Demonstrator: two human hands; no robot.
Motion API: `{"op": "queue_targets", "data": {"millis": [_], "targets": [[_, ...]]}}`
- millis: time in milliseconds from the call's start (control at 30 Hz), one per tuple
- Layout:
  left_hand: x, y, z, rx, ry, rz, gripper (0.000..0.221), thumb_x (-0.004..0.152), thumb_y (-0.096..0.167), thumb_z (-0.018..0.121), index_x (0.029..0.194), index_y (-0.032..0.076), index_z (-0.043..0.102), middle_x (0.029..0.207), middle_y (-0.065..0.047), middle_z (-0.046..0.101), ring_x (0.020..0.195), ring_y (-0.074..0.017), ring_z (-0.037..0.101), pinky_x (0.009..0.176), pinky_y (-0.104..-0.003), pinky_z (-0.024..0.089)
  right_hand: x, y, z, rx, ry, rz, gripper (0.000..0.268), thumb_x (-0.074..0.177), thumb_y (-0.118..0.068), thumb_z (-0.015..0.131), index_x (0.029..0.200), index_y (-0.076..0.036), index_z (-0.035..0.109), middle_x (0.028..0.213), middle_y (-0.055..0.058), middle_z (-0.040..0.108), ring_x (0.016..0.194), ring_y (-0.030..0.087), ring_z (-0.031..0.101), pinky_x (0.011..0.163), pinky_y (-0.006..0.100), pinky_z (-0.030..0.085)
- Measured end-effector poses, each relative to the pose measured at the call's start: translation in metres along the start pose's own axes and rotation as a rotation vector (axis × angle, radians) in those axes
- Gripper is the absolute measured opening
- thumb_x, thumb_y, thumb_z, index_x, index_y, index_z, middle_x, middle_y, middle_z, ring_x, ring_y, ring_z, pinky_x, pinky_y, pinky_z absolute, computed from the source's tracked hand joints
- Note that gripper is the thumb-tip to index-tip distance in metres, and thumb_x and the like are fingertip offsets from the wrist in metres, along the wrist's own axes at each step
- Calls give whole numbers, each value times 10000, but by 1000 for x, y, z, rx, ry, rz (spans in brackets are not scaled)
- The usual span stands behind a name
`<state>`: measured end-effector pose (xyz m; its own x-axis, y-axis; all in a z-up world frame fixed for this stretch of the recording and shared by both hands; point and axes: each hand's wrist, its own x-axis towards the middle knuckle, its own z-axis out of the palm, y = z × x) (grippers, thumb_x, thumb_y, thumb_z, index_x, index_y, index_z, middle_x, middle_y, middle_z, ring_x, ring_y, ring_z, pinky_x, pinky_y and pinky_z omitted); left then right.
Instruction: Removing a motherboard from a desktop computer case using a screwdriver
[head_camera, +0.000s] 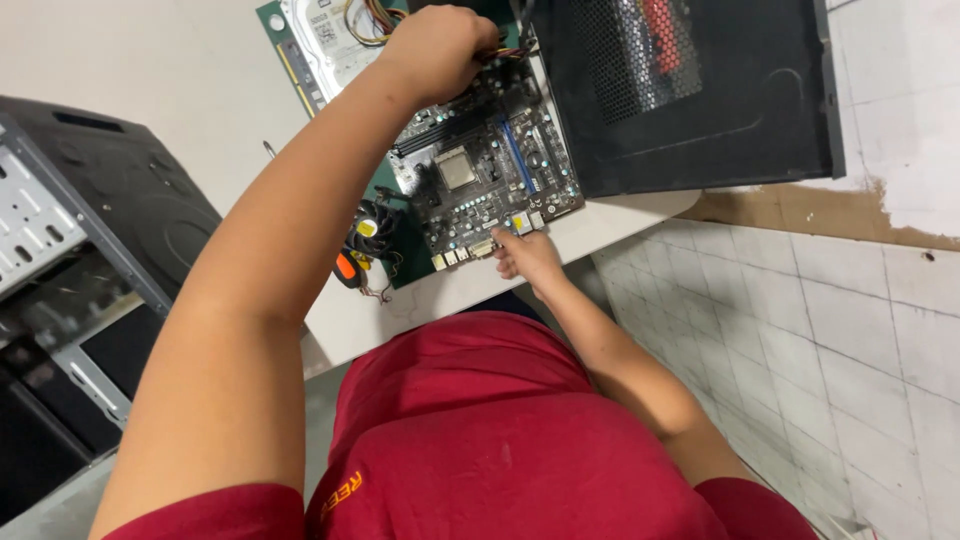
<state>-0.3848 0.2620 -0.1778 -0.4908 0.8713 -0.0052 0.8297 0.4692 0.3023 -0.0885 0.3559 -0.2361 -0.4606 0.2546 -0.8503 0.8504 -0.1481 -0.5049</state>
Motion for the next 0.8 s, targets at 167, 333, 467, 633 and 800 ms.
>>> {"op": "queue_targets", "data": {"millis": [167, 333, 467, 633, 800], "targets": [[-11, -4, 6, -68, -29, -39, 163, 869, -4, 633, 970, 88, 722, 912, -149, 699, 743, -418, 668, 445, -541, 510, 1, -9, 1, -55, -16, 103, 441, 929, -400, 720, 785, 13, 668, 627, 98, 625, 469, 172, 541, 435, 292, 409], [-25, -4, 32, -413, 32, -125, 232, 892, 158, 842, 1080, 59, 749, 1030, -147, 757, 937, -370, 698, 759, -512, 552, 10, -1, 5, 109, -46, 76, 354, 906, -326, 800, 768, -33, 655, 650, 73, 628, 500, 150, 550, 455, 281, 443], [-30, 2, 49, -504, 70, -175, 167, 920, 152, 804, 1051, 69, 743, 1036, -147, 752, 914, -358, 701, 754, -504, 552, 3, -4, 13, 101, -32, 89, 342, 884, -327, 818, 885, -6, 701, 676, 59, 642, 513, 134, 562, 453, 259, 467], [-38, 20, 66, -414, 142, -102, 275, 829, -16, 723, 1088, 72, 755, 1126, -146, 700, 985, -369, 686, 834, -507, 568, -1, -6, 16, -22, 33, 48, 426, 857, -409, 822, 822, -9, 680, 635, 81, 622, 476, 131, 507, 404, 260, 369], [-45, 33, 81, -468, 179, -137, 361, 810, -34, 631, 1132, 66, 763, 1135, -158, 701, 994, -390, 680, 862, -519, 558, 0, 0, 18, -105, 60, -14, 472, 871, -475, 772, 880, -5, 735, 595, 68, 608, 420, 108, 482, 359, 240, 318]]}}
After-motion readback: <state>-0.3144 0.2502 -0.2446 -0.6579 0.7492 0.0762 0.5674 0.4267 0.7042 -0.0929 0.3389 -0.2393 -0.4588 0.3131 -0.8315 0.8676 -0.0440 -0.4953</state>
